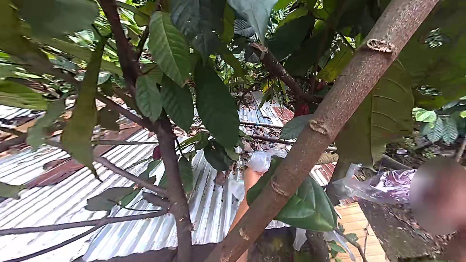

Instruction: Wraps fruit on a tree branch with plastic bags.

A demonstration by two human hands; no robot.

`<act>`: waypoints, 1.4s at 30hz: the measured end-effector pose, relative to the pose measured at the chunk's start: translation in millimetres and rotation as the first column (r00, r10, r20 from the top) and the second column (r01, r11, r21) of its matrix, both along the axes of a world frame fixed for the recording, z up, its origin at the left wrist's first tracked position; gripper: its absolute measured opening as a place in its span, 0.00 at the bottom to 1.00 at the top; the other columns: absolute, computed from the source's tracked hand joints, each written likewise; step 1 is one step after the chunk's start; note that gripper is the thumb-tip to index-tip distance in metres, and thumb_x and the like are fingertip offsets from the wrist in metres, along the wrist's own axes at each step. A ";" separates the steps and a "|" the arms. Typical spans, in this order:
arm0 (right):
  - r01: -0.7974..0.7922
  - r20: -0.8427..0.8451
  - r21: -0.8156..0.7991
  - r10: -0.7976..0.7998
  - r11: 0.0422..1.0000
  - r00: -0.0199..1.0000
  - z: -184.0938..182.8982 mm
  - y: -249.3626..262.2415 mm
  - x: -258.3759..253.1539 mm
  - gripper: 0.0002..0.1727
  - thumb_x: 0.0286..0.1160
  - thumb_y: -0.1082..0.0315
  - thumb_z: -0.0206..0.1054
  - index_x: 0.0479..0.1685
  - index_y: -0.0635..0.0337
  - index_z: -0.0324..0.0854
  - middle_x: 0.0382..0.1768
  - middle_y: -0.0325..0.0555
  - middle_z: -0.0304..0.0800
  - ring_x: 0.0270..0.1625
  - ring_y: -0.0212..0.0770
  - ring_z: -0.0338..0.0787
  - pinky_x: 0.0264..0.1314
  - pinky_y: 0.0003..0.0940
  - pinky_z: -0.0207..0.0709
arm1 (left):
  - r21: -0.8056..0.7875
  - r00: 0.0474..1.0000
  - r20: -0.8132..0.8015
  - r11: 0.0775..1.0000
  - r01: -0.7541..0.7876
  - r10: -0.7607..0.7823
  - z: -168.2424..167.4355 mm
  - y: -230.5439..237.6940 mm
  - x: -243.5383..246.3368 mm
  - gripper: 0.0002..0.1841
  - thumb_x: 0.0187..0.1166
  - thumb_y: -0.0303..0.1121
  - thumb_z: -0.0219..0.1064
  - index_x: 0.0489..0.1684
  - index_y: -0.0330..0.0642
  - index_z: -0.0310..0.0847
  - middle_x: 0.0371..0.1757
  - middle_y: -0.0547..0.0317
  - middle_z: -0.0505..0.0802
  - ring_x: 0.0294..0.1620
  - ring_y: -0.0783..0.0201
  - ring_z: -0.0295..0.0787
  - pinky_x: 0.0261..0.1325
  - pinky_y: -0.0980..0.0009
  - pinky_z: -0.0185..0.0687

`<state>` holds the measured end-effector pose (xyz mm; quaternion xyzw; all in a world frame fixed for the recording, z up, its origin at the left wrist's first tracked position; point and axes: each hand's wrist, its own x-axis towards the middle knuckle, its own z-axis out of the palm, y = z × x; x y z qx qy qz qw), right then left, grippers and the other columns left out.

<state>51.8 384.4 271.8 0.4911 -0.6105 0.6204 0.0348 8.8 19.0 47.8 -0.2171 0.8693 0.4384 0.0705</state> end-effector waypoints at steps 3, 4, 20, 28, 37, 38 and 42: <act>-0.091 0.152 0.450 0.024 0.888 0.988 -21.6 -48.0 -32.9 0.16 0.87 0.59 0.59 0.56 0.57 0.89 0.47 0.42 0.97 0.48 0.37 0.96 0.54 0.35 0.91 | 0.152 0.919 -0.323 0.971 -0.187 0.227 -21.6 22.5 -29.9 0.34 0.81 0.46 0.70 0.75 0.24 0.74 0.73 0.30 0.83 0.78 0.45 0.78 0.83 0.55 0.67; -0.013 0.167 0.537 -0.092 0.843 0.982 -32.9 -67.7 -47.6 0.16 0.86 0.63 0.59 0.60 0.61 0.86 0.52 0.45 0.95 0.50 0.39 0.95 0.55 0.37 0.91 | 0.233 0.910 -0.320 0.953 -0.192 0.262 -11.5 25.1 -32.2 0.37 0.77 0.47 0.75 0.76 0.24 0.72 0.74 0.32 0.83 0.79 0.49 0.77 0.84 0.58 0.66; 0.190 -0.020 0.708 -0.249 0.680 0.968 -79.7 -139.2 -147.2 0.18 0.79 0.53 0.69 0.33 0.61 0.87 0.24 0.35 0.82 0.28 0.26 0.77 0.39 0.31 0.74 | 0.241 0.723 -0.689 0.958 0.155 0.056 65.2 18.6 -14.7 0.16 0.68 0.30 0.80 0.50 0.31 0.88 0.46 0.54 0.95 0.50 0.75 0.89 0.62 0.75 0.83; 0.511 -0.288 0.625 -0.435 0.590 0.853 -70.8 -142.6 -119.1 0.12 0.83 0.76 0.60 0.56 0.73 0.84 0.40 0.65 0.90 0.43 0.60 0.91 0.55 0.62 0.81 | 0.095 0.686 -0.728 0.992 0.085 0.011 55.7 28.9 -23.4 0.16 0.75 0.31 0.72 0.53 0.27 0.86 0.48 0.40 0.94 0.55 0.54 0.91 0.65 0.55 0.83; 0.367 -0.203 0.782 -0.351 0.503 0.914 -78.7 -114.4 -129.3 0.11 0.83 0.71 0.62 0.44 0.74 0.84 0.34 0.55 0.89 0.38 0.42 0.88 0.50 0.44 0.82 | -0.208 0.675 -0.685 0.962 0.178 -0.273 75.6 49.7 -24.3 0.22 0.71 0.21 0.71 0.66 0.40 0.86 0.59 0.44 0.92 0.48 0.43 0.93 0.50 0.40 0.87; 0.374 -0.211 0.768 -0.346 0.520 0.914 -74.7 -114.6 -123.3 0.11 0.81 0.71 0.64 0.40 0.72 0.85 0.31 0.49 0.87 0.35 0.36 0.85 0.46 0.38 0.79 | -0.223 0.664 -0.692 0.959 0.176 -0.283 76.9 50.7 -22.7 0.20 0.70 0.23 0.72 0.63 0.40 0.87 0.58 0.44 0.93 0.48 0.44 0.94 0.49 0.40 0.87; 0.293 -0.048 0.671 -0.355 0.681 0.934 -66.7 -114.5 -108.8 0.09 0.79 0.76 0.62 0.30 0.64 0.84 0.23 0.29 0.86 0.29 0.16 0.84 0.39 0.17 0.81 | -0.157 0.660 -0.712 0.971 0.182 -0.239 87.2 49.8 -11.8 0.17 0.73 0.24 0.71 0.61 0.36 0.88 0.58 0.39 0.93 0.53 0.41 0.94 0.54 0.39 0.86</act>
